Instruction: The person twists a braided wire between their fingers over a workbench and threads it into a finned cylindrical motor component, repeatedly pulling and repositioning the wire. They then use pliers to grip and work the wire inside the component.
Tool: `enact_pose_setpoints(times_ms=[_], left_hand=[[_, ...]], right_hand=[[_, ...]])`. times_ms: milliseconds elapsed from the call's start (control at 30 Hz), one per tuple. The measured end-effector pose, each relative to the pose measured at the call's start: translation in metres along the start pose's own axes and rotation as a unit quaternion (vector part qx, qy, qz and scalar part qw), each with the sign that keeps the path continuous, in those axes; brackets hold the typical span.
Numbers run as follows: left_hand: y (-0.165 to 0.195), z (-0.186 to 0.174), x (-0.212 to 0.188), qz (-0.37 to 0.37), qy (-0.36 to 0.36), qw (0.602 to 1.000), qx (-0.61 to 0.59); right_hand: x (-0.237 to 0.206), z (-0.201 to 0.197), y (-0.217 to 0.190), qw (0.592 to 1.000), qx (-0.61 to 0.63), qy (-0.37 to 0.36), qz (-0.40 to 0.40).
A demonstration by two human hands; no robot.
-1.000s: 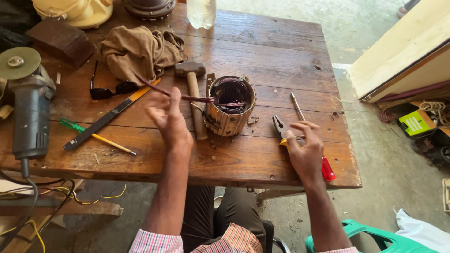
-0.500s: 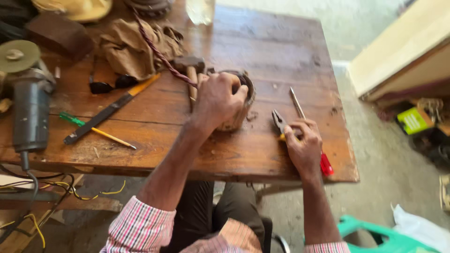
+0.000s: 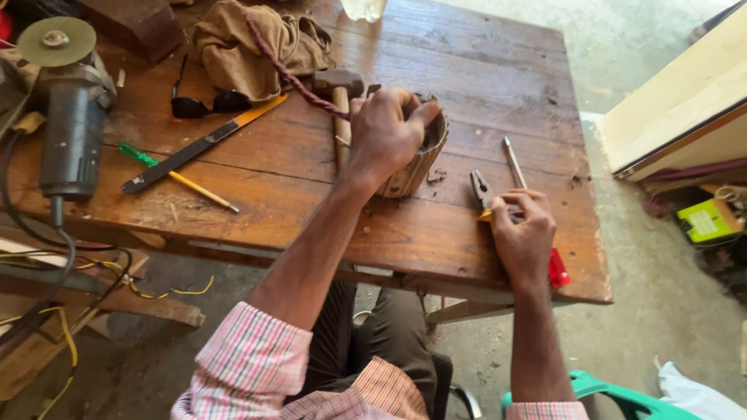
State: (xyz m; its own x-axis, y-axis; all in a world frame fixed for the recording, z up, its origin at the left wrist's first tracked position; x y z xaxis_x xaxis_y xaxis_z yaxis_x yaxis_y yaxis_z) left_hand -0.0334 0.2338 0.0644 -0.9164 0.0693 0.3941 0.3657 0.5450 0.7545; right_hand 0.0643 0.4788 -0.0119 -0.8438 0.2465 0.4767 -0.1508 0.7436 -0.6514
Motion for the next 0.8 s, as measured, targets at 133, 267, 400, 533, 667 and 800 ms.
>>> enact_pose_setpoints(times_ms=[133, 267, 400, 533, 667, 800], left_hand=[[0.003, 0.0, -0.011, -0.018, 0.052, 0.998, -0.008], [-0.009, -0.009, -0.017, -0.114, -0.009, 0.955, -0.272], [-0.023, -0.016, -0.018, -0.083, -0.087, 0.951, -0.286], [-0.034, -0.024, -0.013, -0.066, -0.134, 0.956, -0.251], [-0.037, -0.058, -0.005, -0.038, -0.055, 0.956, -0.286], [-0.048, -0.067, -0.039, 0.029, -0.042, 0.943, -0.329]], right_hand=[[-0.012, -0.002, 0.001, 1.0, 0.016, -0.011, 0.02], [-0.022, -0.003, -0.001, 1.0, -0.002, -0.02, 0.019], [-0.027, 0.002, 0.003, 0.999, -0.008, -0.028, 0.029], [-0.029, 0.005, 0.003, 1.0, -0.003, -0.016, 0.016], [-0.025, 0.001, 0.003, 1.0, 0.001, -0.008, 0.027], [-0.019, -0.002, 0.002, 1.0, -0.008, 0.002, 0.021]])
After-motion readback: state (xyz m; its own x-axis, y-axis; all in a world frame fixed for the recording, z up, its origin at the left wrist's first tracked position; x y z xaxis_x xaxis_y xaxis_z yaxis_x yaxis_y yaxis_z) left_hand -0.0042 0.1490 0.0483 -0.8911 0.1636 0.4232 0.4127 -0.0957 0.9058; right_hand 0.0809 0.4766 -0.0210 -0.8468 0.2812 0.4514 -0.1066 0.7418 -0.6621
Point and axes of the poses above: each hand's wrist, its own x-axis towards the middle knuckle, its own z-axis out of the palm, y = z × x, the point moved 3 cm from there along x, towards the middle knuckle, and after that the axes turned 5 degrees about z, right-handed, at the moved point
